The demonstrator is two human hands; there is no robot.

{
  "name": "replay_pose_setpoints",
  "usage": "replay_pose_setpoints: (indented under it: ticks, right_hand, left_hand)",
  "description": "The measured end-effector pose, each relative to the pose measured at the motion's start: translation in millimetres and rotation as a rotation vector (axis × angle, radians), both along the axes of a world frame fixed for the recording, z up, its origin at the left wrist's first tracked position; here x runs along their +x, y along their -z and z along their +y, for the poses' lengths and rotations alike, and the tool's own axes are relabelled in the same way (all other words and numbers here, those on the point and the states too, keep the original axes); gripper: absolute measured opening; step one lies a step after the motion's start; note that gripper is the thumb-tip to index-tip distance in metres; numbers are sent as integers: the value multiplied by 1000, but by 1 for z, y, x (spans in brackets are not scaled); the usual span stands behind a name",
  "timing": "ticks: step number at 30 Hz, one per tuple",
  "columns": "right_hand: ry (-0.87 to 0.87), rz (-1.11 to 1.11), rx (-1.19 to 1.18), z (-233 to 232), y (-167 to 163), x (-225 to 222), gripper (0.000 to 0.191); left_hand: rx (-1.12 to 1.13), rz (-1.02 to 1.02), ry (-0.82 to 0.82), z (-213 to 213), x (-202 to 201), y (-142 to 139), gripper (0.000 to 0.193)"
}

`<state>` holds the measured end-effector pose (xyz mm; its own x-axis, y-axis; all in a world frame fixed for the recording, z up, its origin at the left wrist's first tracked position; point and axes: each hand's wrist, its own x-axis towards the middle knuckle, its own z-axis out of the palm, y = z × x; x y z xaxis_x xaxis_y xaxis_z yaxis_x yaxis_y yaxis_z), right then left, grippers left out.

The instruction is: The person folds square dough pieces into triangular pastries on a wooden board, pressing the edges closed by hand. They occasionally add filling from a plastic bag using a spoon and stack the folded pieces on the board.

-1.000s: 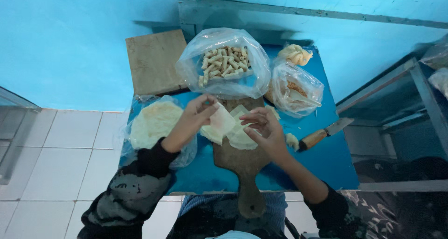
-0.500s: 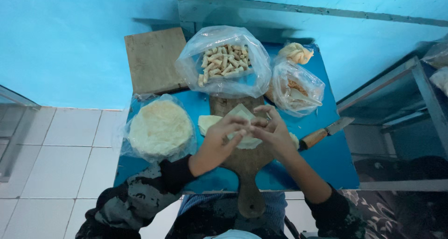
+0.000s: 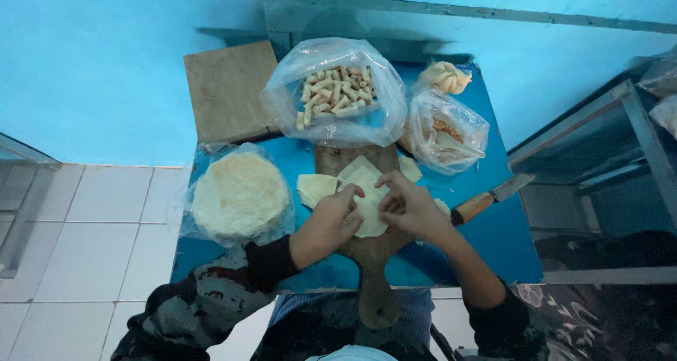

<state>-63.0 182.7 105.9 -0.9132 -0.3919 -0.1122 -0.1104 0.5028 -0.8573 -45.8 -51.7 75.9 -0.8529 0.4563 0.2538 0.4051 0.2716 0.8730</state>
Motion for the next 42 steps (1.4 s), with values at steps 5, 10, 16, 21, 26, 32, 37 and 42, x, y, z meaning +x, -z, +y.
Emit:
replay_pose_setpoints:
  ticks: [5,10,16,21,26,32,37,42]
  right_hand:
    - [24,43,29,-3,-3,3,55]
    - [22,72,68,-3,-7,4,56]
    - [63,291,181,-8,-13,8,60]
    - [-95,446,-16,-19,-9,15,41]
    - [-226,492,-17,-29,-3,21,42]
    - [-268,471,69,-36,0,21,39]
    - [-284,465,91,-37,1,21,39]
    - [-290,487,63,-36,1,20,41]
  left_hand:
    - [-23,114,-4,2,9,-19,37]
    - [-104,171,-7,2,12,-22,42]
    - [-364,255,-171,-13,-1,-36,36]
    - [-400,276,42,-58,-35,-44,31]
    - [-430,271,95,-57,-43,-27,22]
    - [-436,287,179,-60,-52,-24,10]
    - [-444,337,196,-59,-47,-33,15]
    - [-403,452,258,-60,-47,-38,10]
